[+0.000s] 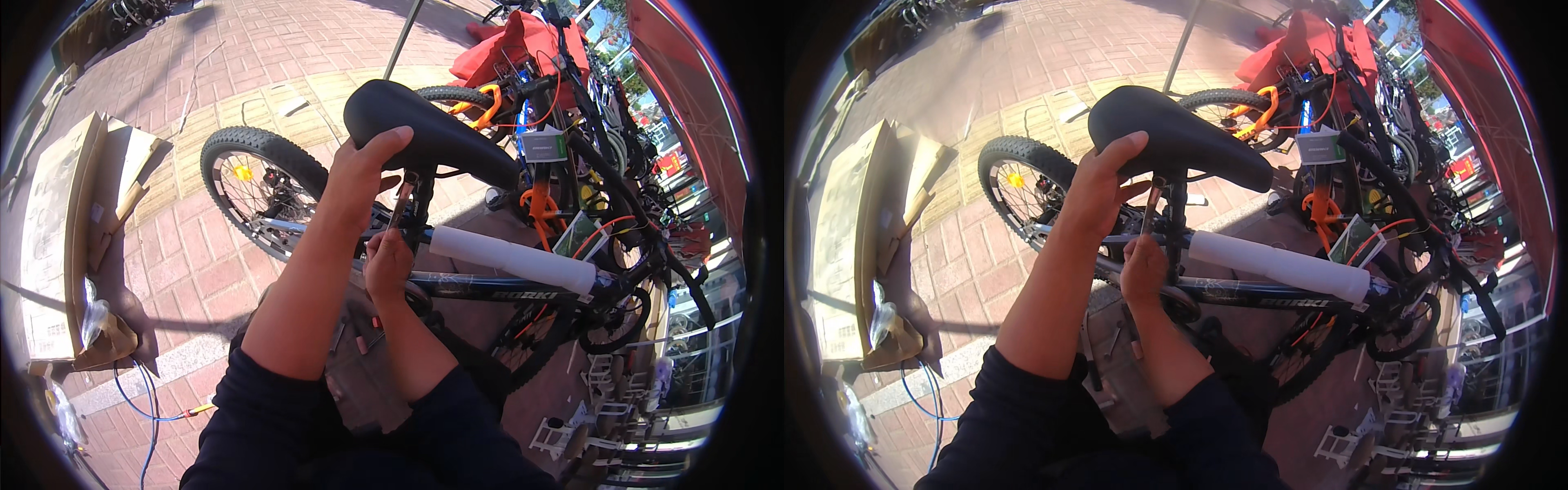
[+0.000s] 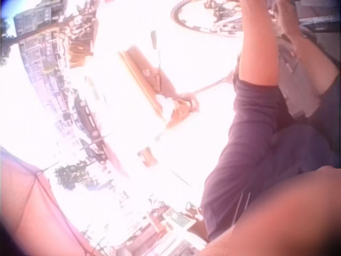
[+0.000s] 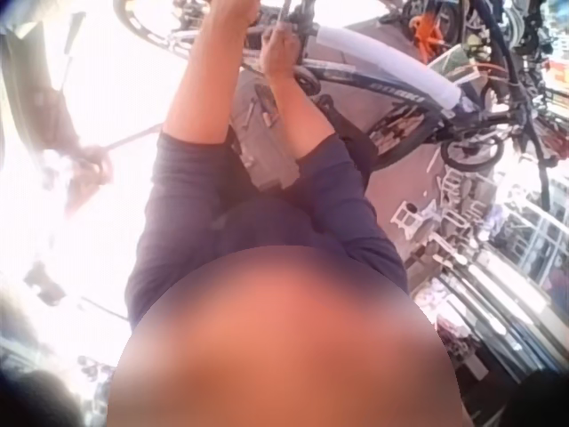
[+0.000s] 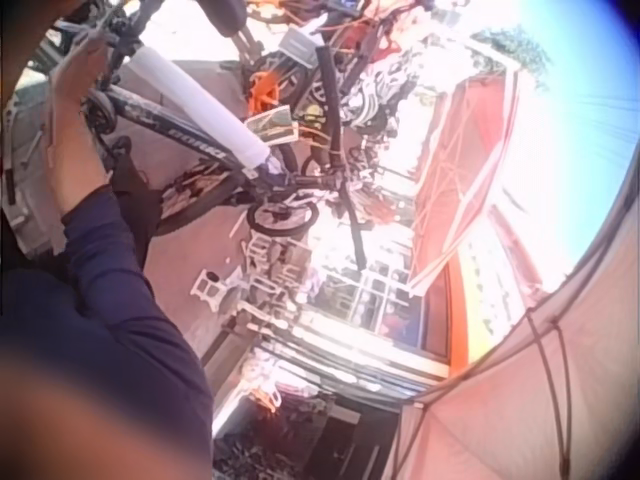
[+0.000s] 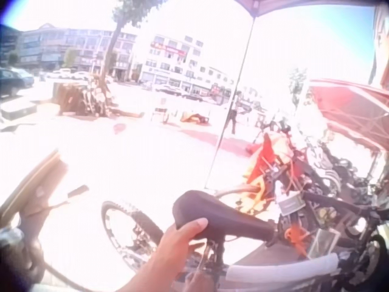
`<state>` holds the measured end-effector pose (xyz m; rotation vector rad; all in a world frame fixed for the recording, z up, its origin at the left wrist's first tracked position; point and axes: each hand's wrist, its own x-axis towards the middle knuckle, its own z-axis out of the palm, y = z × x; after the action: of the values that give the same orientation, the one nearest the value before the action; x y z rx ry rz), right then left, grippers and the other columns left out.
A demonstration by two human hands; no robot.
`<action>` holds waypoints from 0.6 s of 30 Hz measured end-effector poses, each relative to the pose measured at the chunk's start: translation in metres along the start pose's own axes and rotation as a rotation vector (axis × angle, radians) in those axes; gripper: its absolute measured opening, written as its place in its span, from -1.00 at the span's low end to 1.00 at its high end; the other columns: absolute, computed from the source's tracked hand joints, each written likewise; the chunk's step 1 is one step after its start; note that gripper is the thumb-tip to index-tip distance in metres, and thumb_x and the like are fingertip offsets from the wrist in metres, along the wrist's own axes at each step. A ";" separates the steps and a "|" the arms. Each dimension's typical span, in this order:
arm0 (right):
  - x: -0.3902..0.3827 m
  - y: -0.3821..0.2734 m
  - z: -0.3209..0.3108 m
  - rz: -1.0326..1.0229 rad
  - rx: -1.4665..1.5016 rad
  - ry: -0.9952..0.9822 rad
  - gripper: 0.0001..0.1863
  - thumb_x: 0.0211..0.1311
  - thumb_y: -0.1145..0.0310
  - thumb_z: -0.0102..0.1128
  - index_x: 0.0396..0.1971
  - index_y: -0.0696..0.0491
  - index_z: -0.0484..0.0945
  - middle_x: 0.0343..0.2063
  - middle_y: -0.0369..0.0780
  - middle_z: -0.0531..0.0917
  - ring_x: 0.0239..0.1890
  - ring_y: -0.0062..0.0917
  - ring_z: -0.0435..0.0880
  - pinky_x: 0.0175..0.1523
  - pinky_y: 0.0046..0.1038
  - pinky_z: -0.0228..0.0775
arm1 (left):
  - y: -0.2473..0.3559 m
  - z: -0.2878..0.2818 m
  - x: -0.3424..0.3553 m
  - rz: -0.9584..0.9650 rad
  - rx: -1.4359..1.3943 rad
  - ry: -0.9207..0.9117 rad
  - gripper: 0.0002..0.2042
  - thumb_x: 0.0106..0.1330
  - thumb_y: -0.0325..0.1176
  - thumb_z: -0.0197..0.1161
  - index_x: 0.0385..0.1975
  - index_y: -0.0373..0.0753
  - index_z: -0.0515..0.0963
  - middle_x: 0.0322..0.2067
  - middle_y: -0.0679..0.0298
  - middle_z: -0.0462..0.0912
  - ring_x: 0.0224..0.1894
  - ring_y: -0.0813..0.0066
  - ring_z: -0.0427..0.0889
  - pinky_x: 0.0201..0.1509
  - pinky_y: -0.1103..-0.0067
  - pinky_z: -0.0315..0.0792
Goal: The person adjusts the bicycle seat using a wrench, then inflates the rear tire with a hand pump. The seat is tightened and the tire is pumped to the desired pressure.
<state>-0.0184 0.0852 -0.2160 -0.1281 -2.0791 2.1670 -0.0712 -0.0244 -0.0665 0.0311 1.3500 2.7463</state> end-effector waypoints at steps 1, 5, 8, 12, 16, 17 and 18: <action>0.001 0.000 -0.017 -0.004 -0.104 -0.014 -0.43 0.55 0.03 -0.23 -0.61 0.09 0.42 -0.73 -0.33 0.41 -0.65 -0.66 0.41 -0.49 -0.53 0.22 | -0.001 -0.002 0.002 -0.011 0.014 0.004 -0.52 0.21 -0.09 0.35 0.03 -0.24 0.50 -0.10 0.28 0.61 0.00 0.43 0.58 0.05 0.39 0.47; 0.002 -0.059 -0.082 -0.232 -0.908 -0.107 -0.44 0.52 -0.03 -0.19 -0.53 0.13 0.45 -0.69 -0.17 0.45 -0.55 -0.41 0.55 -0.37 -0.32 0.38 | 0.004 -0.001 -0.001 -0.046 0.044 0.016 -0.51 0.19 -0.08 0.36 0.03 -0.24 0.50 -0.08 0.26 0.61 0.02 0.43 0.57 0.08 0.39 0.45; 0.017 -0.163 -0.110 -0.350 -1.484 -0.285 -0.52 0.51 0.06 -0.18 -0.29 0.09 0.67 -0.48 -0.03 0.62 -0.32 -0.16 0.67 -0.14 -0.14 0.48 | 0.003 -0.002 -0.001 -0.023 0.067 0.001 -0.48 0.19 -0.07 0.35 0.06 -0.26 0.49 -0.05 0.24 0.60 0.06 0.40 0.55 0.11 0.38 0.43; 0.033 -0.308 -0.012 -0.053 -2.028 -0.488 -0.55 0.40 0.00 0.03 -0.18 0.08 0.69 -0.33 -0.09 0.71 -0.23 -0.20 0.72 -0.13 -0.15 0.51 | 0.007 -0.011 -0.001 -0.018 0.090 0.014 -0.46 0.23 -0.05 0.31 0.10 -0.29 0.47 0.00 0.20 0.59 0.12 0.35 0.53 0.15 0.36 0.39; 0.029 -0.328 -0.001 -0.221 -2.135 -0.425 -0.54 0.35 -0.02 0.10 -0.28 0.12 0.70 -0.40 -0.08 0.70 -0.26 -0.21 0.72 -0.14 -0.21 0.52 | 0.008 0.001 -0.001 -0.031 0.015 -0.035 -0.50 0.23 -0.08 0.31 0.07 -0.27 0.48 -0.05 0.21 0.61 0.10 0.37 0.53 0.10 0.36 0.40; 0.031 -0.321 -0.003 -0.145 -2.042 -0.428 -0.55 0.34 -0.01 0.11 -0.30 0.13 0.70 -0.42 -0.07 0.69 -0.28 -0.21 0.72 -0.16 -0.22 0.52 | 0.007 -0.001 -0.002 -0.029 0.012 -0.020 -0.51 0.22 -0.09 0.32 0.06 -0.26 0.49 -0.06 0.22 0.61 0.10 0.38 0.53 0.09 0.37 0.41; 0.030 -0.309 -0.012 -0.072 -1.947 -0.434 -0.55 0.34 0.00 0.12 -0.32 0.13 0.70 -0.45 -0.07 0.68 -0.30 -0.21 0.72 -0.18 -0.24 0.51 | 0.005 -0.004 -0.002 -0.027 0.009 -0.003 -0.52 0.22 -0.09 0.32 0.05 -0.25 0.49 -0.08 0.24 0.61 0.09 0.38 0.53 0.08 0.37 0.41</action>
<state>-0.0339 0.1138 0.0934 0.2480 -3.2879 -0.5732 -0.0698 -0.0312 -0.0648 0.0170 1.3517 2.7174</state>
